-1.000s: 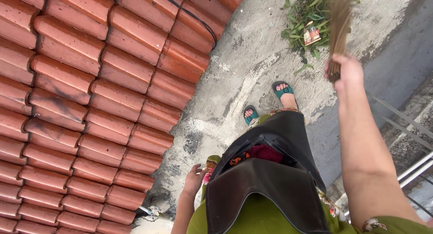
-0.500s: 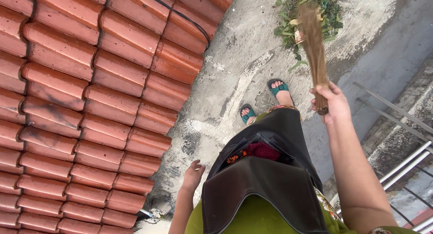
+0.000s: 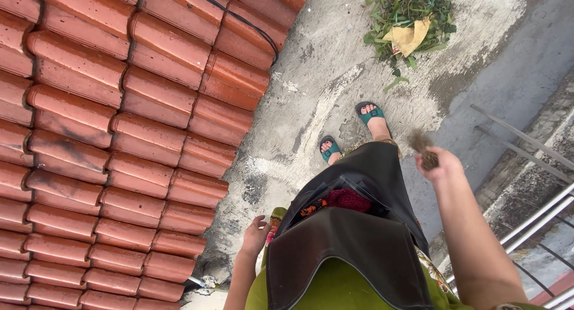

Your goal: Sweeping leaves and debris on a rooftop balcony using a stick broom.

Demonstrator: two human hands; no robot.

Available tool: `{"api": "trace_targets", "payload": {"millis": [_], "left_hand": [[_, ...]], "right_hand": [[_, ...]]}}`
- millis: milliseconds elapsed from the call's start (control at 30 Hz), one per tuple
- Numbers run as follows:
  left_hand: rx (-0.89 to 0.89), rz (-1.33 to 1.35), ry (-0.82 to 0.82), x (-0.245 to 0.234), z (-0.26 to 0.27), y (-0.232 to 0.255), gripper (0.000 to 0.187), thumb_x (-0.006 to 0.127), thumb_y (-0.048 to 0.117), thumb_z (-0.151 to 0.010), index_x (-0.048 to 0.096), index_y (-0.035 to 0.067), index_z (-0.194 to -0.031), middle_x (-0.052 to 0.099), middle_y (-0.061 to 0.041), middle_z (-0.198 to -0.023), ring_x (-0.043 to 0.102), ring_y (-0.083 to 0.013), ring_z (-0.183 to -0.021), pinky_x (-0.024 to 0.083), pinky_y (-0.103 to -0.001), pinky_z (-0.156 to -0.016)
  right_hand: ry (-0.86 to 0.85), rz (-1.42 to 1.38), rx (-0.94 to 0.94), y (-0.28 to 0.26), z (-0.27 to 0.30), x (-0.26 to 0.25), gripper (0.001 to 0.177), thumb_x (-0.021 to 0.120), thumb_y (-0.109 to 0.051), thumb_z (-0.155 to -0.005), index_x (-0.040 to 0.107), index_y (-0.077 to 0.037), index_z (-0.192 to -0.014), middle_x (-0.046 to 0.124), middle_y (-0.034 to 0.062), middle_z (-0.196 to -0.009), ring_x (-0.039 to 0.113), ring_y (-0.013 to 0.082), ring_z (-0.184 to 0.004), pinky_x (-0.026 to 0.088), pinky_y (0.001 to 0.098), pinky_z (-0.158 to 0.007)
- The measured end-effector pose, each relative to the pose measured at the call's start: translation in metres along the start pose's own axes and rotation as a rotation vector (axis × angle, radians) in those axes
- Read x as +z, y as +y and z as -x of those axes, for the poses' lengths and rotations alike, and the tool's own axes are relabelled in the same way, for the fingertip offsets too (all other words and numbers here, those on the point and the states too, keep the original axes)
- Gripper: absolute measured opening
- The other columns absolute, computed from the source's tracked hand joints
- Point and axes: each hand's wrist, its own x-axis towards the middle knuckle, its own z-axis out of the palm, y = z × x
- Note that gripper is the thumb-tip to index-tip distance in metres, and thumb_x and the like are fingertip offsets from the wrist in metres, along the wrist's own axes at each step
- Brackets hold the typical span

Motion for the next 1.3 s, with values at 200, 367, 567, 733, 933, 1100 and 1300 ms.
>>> {"api": "trace_targets", "payload": {"millis": [200,367,567,733,933,1100,1300], "left_hand": [[0.093,-0.079,0.056,-0.007,-0.022,-0.014,0.056,0.064,0.043,-0.095,0.056,0.019,-0.144,0.071,-0.01,-0.133,0.068,-0.0313,-0.121,0.053,-0.043,-0.104],[0.22,-0.054,0.104,-0.012,-0.038,-0.013,0.057,0.07,0.041,-0.093,0.06,0.015,-0.143,0.073,-0.016,-0.127,0.069,-0.0359,-0.119,0.057,-0.048,-0.101],[0.223,-0.057,0.073,0.0,-0.05,-0.028,0.058,0.068,0.044,-0.093,0.059,0.017,-0.144,0.073,-0.013,-0.128,0.068,-0.033,-0.121,0.056,-0.047,-0.103],[0.142,-0.097,0.089,0.005,-0.047,-0.055,0.06,0.07,0.051,-0.09,0.061,0.022,-0.142,0.076,-0.008,-0.125,0.071,-0.0278,-0.119,0.057,-0.043,-0.102],[0.129,-0.094,0.075,0.001,-0.043,-0.049,0.061,0.068,0.049,-0.09,0.06,0.019,-0.142,0.075,-0.011,-0.125,0.069,-0.0306,-0.12,0.056,-0.045,-0.104],[0.183,-0.132,0.079,0.006,-0.049,-0.022,0.061,0.068,0.049,-0.091,0.06,0.018,-0.142,0.075,-0.011,-0.126,0.07,-0.0304,-0.12,0.055,-0.046,-0.104],[0.211,-0.122,0.034,0.017,-0.033,0.023,0.059,0.066,0.046,-0.092,0.059,0.017,-0.143,0.074,-0.012,-0.127,0.07,-0.0313,-0.12,0.055,-0.046,-0.104]], "right_hand": [[-0.27,0.161,-0.074,-0.015,-0.038,0.055,0.02,0.065,-0.016,-0.095,0.055,-0.01,-0.111,0.066,0.0075,-0.091,0.068,0.0146,-0.07,0.056,0.025,-0.053],[-0.42,0.222,-0.277,-0.007,-0.023,0.014,0.024,0.071,-0.023,-0.092,0.057,-0.008,-0.103,0.067,0.0062,-0.085,0.071,0.0137,-0.065,0.061,0.0332,-0.052],[-0.223,0.392,-0.3,0.061,-0.036,-0.088,0.027,0.062,-0.03,-0.101,0.062,-0.006,-0.09,0.066,0.0133,-0.071,0.069,0.0269,-0.053,0.054,0.0408,-0.044],[-0.136,0.039,0.236,0.103,-0.134,-0.112,0.016,0.063,-0.012,-0.093,0.05,-0.003,-0.09,0.062,0.0129,-0.083,0.07,0.0275,-0.069,0.06,0.0334,-0.057],[-0.354,-0.007,0.141,0.042,-0.009,0.02,0.026,0.076,-0.003,-0.085,0.051,-0.004,-0.091,0.059,0.0088,-0.085,0.07,0.0245,-0.076,0.059,0.0315,-0.061],[-0.478,0.102,-0.102,0.032,0.039,0.046,0.023,0.076,-0.012,-0.085,0.06,-0.006,-0.1,0.066,0.0125,-0.09,0.069,0.0222,-0.067,0.059,0.0318,-0.053],[-0.495,0.619,-0.343,0.081,0.052,0.042,0.069,0.078,-0.011,-0.081,0.046,-0.006,-0.142,0.066,0.0186,-0.094,0.067,0.031,-0.061,0.058,0.0456,-0.043]]}}
